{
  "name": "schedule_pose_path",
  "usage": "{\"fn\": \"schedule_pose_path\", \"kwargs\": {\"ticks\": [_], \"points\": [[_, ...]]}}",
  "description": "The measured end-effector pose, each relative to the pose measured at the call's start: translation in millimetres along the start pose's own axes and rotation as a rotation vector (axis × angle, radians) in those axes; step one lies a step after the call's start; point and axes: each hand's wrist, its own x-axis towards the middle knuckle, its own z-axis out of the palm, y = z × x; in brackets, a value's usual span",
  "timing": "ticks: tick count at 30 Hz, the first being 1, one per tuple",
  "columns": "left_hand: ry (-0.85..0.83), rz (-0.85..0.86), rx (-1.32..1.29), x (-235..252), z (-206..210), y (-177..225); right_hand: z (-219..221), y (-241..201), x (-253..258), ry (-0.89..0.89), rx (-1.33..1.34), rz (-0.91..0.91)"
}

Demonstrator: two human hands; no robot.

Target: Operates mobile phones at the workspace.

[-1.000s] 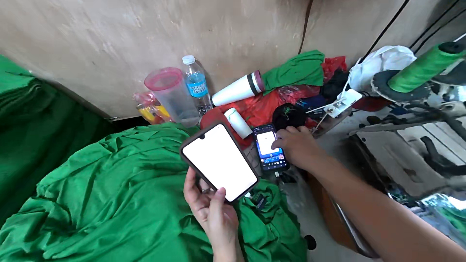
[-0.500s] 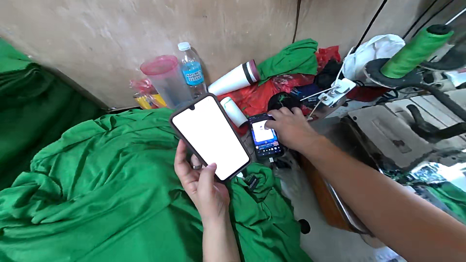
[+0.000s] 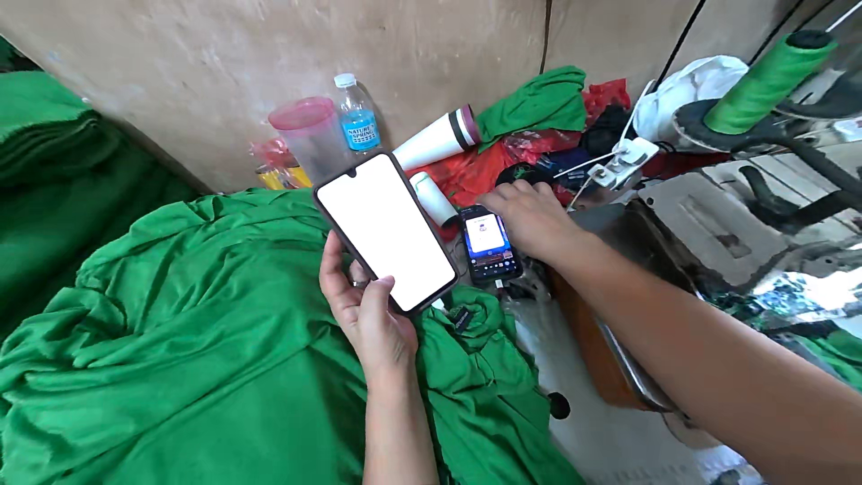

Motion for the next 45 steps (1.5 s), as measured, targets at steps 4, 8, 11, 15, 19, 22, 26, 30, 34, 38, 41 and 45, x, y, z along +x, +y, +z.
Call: {"fn": "schedule_pose_path", "kwargs": {"ticks": [4,8,11,15,19,22,26,30,34,38,41,45], "points": [[-0.013,0.009,0.001,0,0,1,4,-5,-3,-0.241,-0.074,-0.046],[-0.015,0.016,0.002,1,0,0,1,-4,-3,-0.073,-0.058,-0.119],[-0.013,0.003,-0.006,1,1,0,4,-4,-5,-0.179,-0.082,-0.068],[-0.017,-0.001,-0.016,2,0,-1,4,-6,-2,-0.012,-0.054,-0.107],[-0.022,-0.003,-0.025,1,1,0,4,-4,2,-0.108,-0.066,-0.061],[-0.026,0.002,-0.016,1,1,0,-2,-4,1,-0.063,-0.048,-0.054],[-0.021,0.009,0.004,1,1,-1,-3,0,-2,-0.154,-0.058,-0.024],[-0.021,0.012,-0.004,2,1,-1,-2,-5,-3,-0.270,-0.106,-0.001],[-0.007,0.004,-0.001,2,2,0,-6,-8,-2,-0.310,-0.097,-0.007],[-0.024,0.017,0.002,3,0,-1,-10,-3,-1,-0.246,-0.042,-0.020],[-0.025,0.021,-0.015,2,1,-1,-14,2,-2,-0.314,-0.048,0.000],[-0.019,0.013,-0.016,2,1,-1,-17,2,-3,-0.352,-0.060,-0.018]]}}
